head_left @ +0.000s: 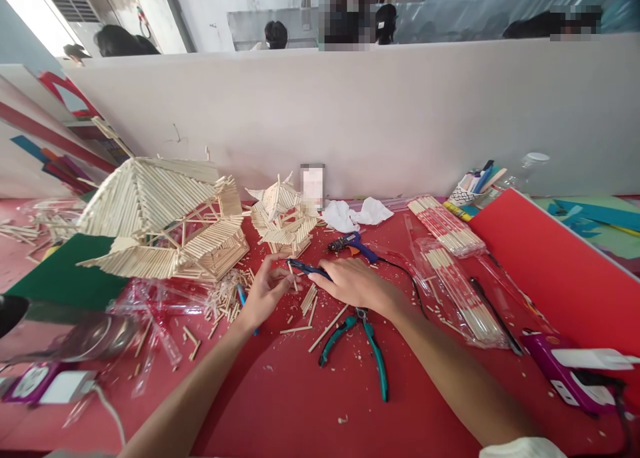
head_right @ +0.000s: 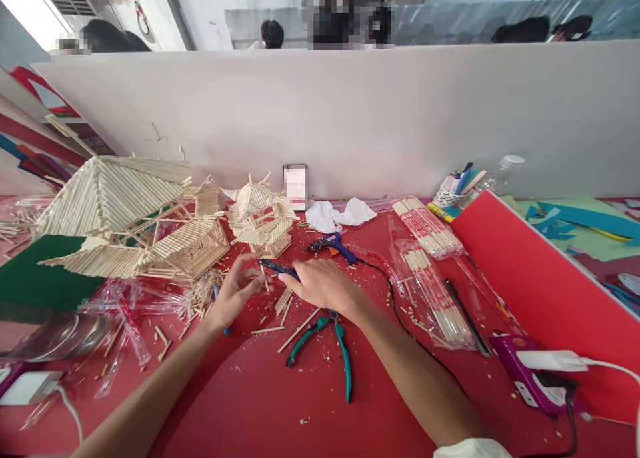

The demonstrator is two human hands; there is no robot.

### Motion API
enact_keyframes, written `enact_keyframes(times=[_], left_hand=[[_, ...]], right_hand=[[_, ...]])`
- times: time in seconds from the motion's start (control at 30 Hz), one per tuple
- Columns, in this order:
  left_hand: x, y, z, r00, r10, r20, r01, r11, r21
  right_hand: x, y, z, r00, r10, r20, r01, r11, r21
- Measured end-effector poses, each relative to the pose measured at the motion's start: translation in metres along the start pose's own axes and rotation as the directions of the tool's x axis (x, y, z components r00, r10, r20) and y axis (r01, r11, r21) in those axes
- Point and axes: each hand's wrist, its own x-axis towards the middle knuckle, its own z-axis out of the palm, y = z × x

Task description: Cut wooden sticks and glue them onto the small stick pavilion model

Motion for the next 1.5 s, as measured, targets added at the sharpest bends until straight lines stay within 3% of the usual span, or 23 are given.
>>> enact_keyframes(times=[0.5, 0.8, 1.23, 1.5], left_hand=[[-0.001, 0.003, 0.001, 1.0, -0.017, 0.02, 0.017, 0.999, 0.028], [-0.001, 0.0, 0.002, 0.999, -0.04, 0.025, 0.041, 0.999, -0.025], [-0.003, 0.005, 0.002, 1.0, -0.02, 0.011, 0.019, 1.0, 0.021], [-0.003, 0.007, 0.0, 0.999, -0.01, 0.034, 0.009, 1.0, 0.026]], right_hand=[[0.0, -0.006, -0.002, 1.0, 0.0, -0.019, 0.002, 0.996, 0.085], [0.002, -0.007, 0.008, 0.997, -0.015, -0.07, 0.021, 0.996, 0.087], [0.001, -0.017, 0.011, 0.997, 0.018, -0.08, -0.021, 0.999, -0.04], [0.002, -0.016, 0.018, 0.994, 0.004, -0.106, -0.007, 1.0, -0.028]])
